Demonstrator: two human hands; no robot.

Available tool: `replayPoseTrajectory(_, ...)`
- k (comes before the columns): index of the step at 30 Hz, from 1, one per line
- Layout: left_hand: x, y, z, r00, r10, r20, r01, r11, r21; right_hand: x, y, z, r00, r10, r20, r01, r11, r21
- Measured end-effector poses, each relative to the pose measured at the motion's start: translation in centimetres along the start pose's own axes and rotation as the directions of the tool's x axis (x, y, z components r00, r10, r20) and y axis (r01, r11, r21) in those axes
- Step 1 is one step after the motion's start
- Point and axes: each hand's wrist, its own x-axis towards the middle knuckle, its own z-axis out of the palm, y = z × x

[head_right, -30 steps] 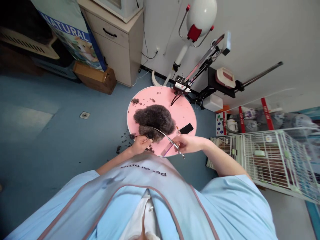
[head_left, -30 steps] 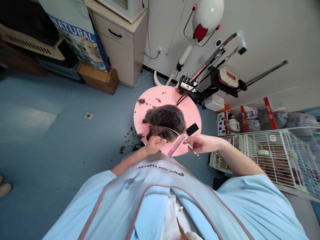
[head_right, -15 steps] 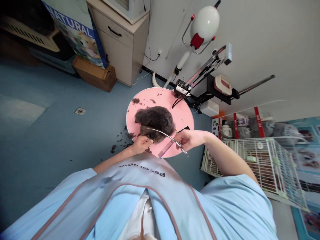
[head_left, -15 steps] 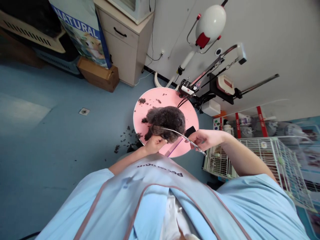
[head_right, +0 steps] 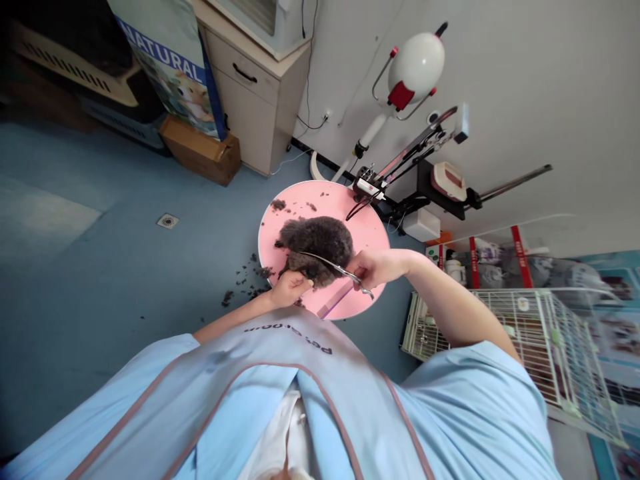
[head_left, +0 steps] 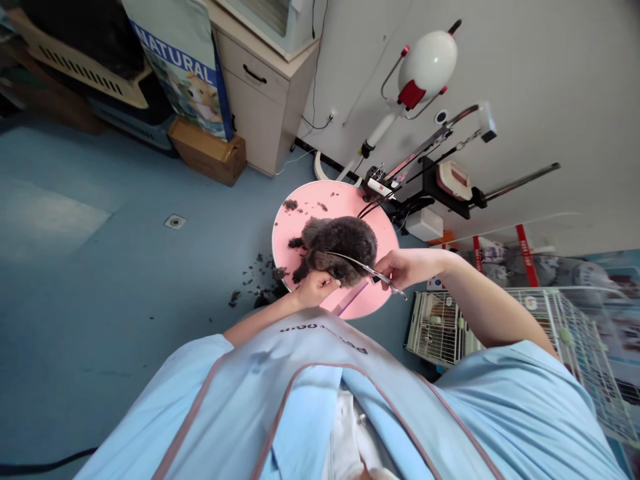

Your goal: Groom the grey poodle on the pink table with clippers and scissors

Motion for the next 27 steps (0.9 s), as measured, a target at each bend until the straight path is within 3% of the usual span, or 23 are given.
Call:
replayPoseTrajectory(3, 0.0, 0.1, 0.1, 1.0, -0.013, 0.012, 0.013, 1.0, 0.011, 0.1, -0.1, -0.1, 0.996, 0.03, 0.089, -0.034, 0.999, 0.042)
replayPoseTrajectory(9, 0.1, -0.3, 0.2, 1.0, -0.013, 0.009, 0.013, 1.0, 0.003, 0.2, -0.4, 0.6, 0.998, 0.05, 0.029, -0.051, 0.998, 0.04)
replayPoseTrajectory(12, 0.1, -0.1, 0.1, 1.0, -0.027, 0.001, 0.027, 0.999, 0.017, -0.3, 0.7, 2.2, 0.991, 0.047, -0.123, -0.03, 0.989, 0.142)
replayPoseTrajectory(15, 0.2, 0.2, 0.1, 0.999, -0.036, -0.008, 0.036, 0.999, 0.011, -1.5, 2.7, 4.8, 0.93, 0.027, -0.365, 0.089, 0.951, 0.296)
replayPoseTrajectory(18, 0.3, 0.6, 0.2, 0.998, -0.045, -0.04, 0.045, 0.999, 0.004, -3.0, 4.3, 7.8, 0.903, 0.025, -0.429, 0.137, 0.929, 0.343)
replayPoseTrajectory(22, 0.5, 0.9, 0.4, 0.997, -0.003, -0.08, 0.006, 1.0, 0.029, -4.1, 4.5, 10.6, 0.94, 0.042, -0.337, 0.061, 0.955, 0.29)
replayPoseTrajectory(27, 0.7, 1.1, 0.7, 0.996, 0.039, -0.083, -0.035, 0.998, 0.045, -3.5, 4.1, 11.3, 0.887, 0.063, -0.458, -0.03, 0.996, 0.079)
